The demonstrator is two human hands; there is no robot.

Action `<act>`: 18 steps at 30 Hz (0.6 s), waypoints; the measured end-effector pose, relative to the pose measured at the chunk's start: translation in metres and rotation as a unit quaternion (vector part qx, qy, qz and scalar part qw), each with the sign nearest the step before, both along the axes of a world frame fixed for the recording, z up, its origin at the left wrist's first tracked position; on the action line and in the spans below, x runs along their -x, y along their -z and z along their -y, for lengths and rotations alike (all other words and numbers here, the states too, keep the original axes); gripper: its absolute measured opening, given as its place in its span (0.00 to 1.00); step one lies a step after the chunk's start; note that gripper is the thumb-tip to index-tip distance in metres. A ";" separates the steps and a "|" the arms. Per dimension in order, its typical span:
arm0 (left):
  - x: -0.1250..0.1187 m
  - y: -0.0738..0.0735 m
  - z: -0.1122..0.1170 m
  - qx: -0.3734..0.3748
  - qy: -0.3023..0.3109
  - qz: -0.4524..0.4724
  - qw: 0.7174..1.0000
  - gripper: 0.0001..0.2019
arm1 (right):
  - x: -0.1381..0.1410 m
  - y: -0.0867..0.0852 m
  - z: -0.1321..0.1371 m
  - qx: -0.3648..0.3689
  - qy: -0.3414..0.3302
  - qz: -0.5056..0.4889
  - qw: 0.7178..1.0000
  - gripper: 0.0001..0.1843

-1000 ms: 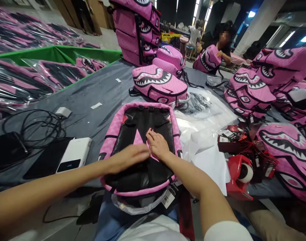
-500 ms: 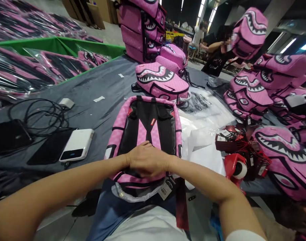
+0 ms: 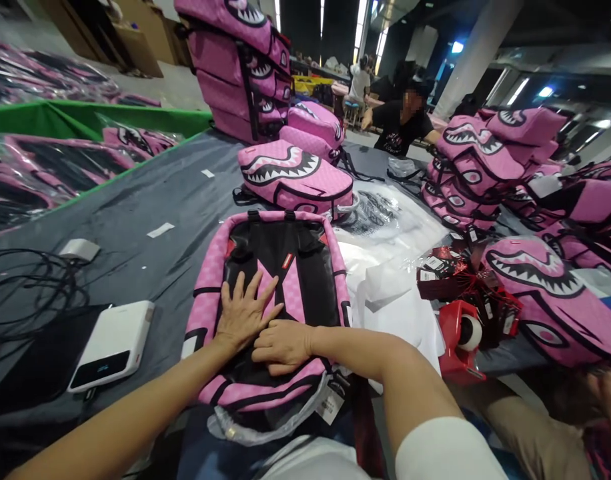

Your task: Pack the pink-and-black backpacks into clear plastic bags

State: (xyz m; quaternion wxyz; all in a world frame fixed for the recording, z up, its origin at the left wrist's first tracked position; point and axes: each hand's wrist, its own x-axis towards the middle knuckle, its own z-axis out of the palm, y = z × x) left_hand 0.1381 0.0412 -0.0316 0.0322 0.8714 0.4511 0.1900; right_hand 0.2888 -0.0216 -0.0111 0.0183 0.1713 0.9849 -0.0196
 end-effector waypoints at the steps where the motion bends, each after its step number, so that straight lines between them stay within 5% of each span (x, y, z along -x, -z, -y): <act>1: 0.002 0.000 0.005 0.003 0.003 -0.002 1.000 0.32 | 0.001 0.000 0.007 -0.014 0.016 -0.001 1.000 0.11; 6: 0.019 0.013 0.049 0.005 -0.009 -0.066 0.998 0.35 | -0.001 -0.018 0.019 -0.073 0.051 -0.066 0.994 0.14; 8: 0.025 0.013 0.061 0.023 -0.006 -0.090 0.996 0.35 | -0.009 -0.035 -0.005 -0.104 0.171 -0.115 0.973 0.13; 10: 0.029 0.001 0.064 0.046 0.007 -0.099 0.994 0.38 | -0.020 -0.049 -0.039 -0.124 0.327 -0.157 0.924 0.18; 14: 0.021 -0.041 0.038 0.049 0.029 -0.114 0.992 0.38 | -0.041 -0.046 -0.091 -0.036 0.482 -0.181 0.856 0.25; 18: -0.007 -0.056 -0.013 -0.028 0.034 -0.068 0.997 0.34 | -0.061 -0.037 -0.122 0.038 0.469 -0.194 0.861 0.21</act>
